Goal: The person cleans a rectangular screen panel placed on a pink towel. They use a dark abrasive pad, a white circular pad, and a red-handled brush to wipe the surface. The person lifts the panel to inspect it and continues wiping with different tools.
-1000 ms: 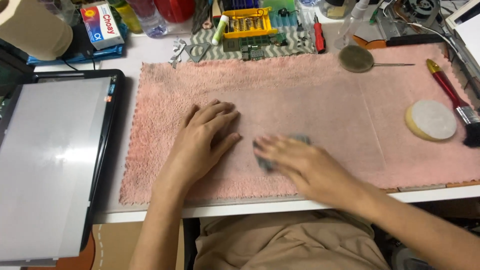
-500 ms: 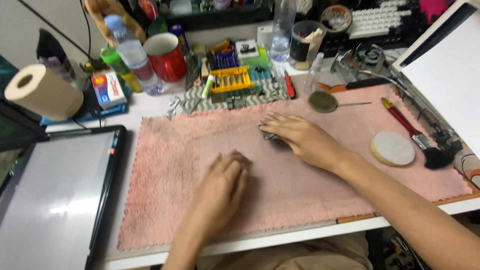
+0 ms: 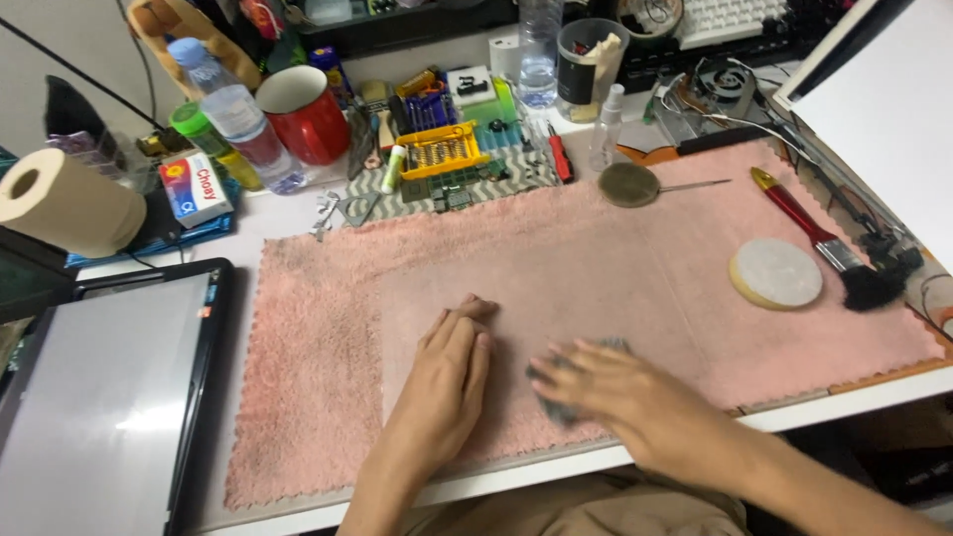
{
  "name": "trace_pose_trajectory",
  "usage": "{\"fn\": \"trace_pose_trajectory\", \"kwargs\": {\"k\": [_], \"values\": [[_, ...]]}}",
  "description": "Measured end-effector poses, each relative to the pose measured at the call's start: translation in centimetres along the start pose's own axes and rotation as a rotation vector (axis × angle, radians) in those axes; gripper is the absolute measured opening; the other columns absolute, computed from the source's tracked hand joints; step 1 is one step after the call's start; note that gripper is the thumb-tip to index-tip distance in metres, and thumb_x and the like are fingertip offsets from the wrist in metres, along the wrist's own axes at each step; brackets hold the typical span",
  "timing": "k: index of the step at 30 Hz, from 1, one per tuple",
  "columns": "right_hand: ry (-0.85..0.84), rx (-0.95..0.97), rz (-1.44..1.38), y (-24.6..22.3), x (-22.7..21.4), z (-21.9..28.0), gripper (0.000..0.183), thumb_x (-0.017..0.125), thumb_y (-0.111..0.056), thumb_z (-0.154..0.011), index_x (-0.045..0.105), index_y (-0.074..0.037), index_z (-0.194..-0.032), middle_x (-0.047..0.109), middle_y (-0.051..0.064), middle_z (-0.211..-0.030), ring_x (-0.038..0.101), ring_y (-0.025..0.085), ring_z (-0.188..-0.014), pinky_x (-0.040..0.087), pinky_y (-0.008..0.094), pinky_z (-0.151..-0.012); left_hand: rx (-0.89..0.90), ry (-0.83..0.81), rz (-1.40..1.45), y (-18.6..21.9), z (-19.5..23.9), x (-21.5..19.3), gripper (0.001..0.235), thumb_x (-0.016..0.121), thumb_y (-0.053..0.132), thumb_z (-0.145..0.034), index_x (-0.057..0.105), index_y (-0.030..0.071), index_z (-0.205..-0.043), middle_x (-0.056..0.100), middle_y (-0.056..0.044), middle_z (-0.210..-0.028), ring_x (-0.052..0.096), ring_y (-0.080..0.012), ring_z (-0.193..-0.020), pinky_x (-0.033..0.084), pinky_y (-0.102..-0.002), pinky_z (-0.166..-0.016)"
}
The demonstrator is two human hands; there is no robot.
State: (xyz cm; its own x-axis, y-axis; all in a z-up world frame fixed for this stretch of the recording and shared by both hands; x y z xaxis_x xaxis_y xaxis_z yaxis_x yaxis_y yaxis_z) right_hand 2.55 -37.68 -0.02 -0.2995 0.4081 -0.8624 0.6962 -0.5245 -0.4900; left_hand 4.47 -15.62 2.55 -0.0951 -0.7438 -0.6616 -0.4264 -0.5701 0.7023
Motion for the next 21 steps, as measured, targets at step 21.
{"fn": "trace_pose_trajectory", "kwargs": {"k": [21], "values": [[0.048, 0.365, -0.128, 6.7, -6.2, -1.8, 0.058, 0.051, 0.001, -0.113, 0.062, -0.024, -0.165, 0.046, 0.003, -0.183, 0.034, 0.03, -0.171, 0.014, 0.057, -0.143, 0.075, 0.092, -0.226, -1.5, 0.4, 1.8, 0.035, 0.069, 0.042, -0.11, 0.069, 0.017, -0.135, 0.066, -0.008, -0.158, 0.056, -0.0279, -0.159, 0.037, -0.053, -0.131]]}}
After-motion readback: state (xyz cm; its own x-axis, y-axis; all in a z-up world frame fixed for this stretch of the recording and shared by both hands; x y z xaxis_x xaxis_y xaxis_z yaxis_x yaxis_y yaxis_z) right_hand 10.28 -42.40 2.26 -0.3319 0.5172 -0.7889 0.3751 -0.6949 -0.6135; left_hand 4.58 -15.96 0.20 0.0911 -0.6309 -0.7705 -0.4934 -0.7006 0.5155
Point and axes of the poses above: each hand's wrist, its own z-axis away from the middle knuckle, its own x-axis out of the palm, y = z × x, the point moved 6 cm from there along -z, towards the middle knuckle
